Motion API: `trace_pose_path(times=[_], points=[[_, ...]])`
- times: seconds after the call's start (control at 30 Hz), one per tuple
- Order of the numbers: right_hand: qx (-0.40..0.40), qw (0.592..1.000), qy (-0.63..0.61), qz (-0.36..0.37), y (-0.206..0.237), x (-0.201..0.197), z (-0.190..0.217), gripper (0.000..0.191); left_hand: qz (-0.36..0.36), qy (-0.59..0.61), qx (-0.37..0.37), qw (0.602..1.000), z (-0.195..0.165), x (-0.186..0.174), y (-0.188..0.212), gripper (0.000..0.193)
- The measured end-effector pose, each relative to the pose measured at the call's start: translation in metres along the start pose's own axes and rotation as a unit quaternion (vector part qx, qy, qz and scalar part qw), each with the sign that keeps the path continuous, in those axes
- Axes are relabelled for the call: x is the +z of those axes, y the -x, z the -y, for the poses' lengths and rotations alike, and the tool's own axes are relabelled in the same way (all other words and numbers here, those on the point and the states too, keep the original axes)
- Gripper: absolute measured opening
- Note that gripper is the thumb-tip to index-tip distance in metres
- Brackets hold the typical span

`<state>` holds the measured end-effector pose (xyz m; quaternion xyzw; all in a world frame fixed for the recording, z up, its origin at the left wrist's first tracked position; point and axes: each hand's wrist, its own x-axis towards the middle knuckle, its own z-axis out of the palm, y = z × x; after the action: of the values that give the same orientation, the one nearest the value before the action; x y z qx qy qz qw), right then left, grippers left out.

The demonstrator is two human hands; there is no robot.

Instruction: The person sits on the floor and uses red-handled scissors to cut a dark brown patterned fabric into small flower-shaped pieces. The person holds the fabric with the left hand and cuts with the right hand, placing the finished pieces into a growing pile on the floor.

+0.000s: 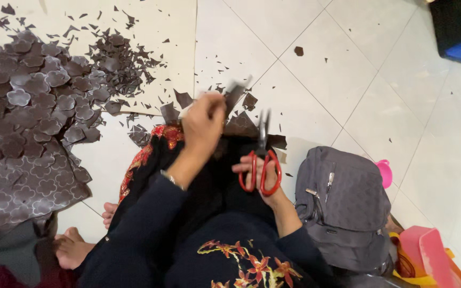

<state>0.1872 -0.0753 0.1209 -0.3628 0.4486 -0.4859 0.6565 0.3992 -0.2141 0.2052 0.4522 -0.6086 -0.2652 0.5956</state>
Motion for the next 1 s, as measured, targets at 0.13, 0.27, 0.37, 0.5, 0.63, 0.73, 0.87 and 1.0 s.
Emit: trace_pose_path(times=[0.13, 0.27, 0.37, 0.5, 0.63, 0.73, 0.87, 1.0], points=[[-0.038, 0.991, -0.084, -0.093, 0.005, 0.006, 0.02, 0.063, 0.135, -0.031, 0.152, 0.979, -0.049, -0.012, 0.075, 0.019], [-0.084, 0.982, -0.003, -0.172, 0.009, 0.007, 0.033, 0.026, 0.117, 0.092, 0.129, 0.98, -0.056, -0.008, 0.127, 0.015], [-0.096, 0.973, 0.004, -0.208, 0.017, 0.011, 0.051, 0.022, 0.122, 0.34, -0.022, 0.932, -0.033, -0.002, 0.157, 0.008], [-0.161, 0.965, 0.023, -0.206, 0.032, 0.024, 0.075, 0.029, 0.309, 0.385, -0.29, 0.82, 0.03, 0.016, 0.175, 0.043], [-0.195, 0.966, 0.08, -0.152, 0.045, 0.02, 0.091, 0.04, 0.409, 0.526, -0.364, 0.651, 0.071, 0.029, 0.173, 0.056], [-0.164, 0.94, 0.239, -0.181, 0.049, 0.01, 0.087, 0.048, 0.362, 0.546, -0.393, 0.645, 0.073, 0.027, 0.162, 0.05], [-0.143, 0.929, 0.274, -0.202, 0.051, -0.007, 0.075, 0.042, 0.31, 0.476, -0.405, 0.717, 0.058, 0.026, 0.151, 0.045], [-0.113, 0.914, 0.326, -0.213, 0.054, -0.018, 0.065, 0.033, 0.253, 0.286, -0.252, 0.889, 0.048, 0.03, 0.152, 0.045]])
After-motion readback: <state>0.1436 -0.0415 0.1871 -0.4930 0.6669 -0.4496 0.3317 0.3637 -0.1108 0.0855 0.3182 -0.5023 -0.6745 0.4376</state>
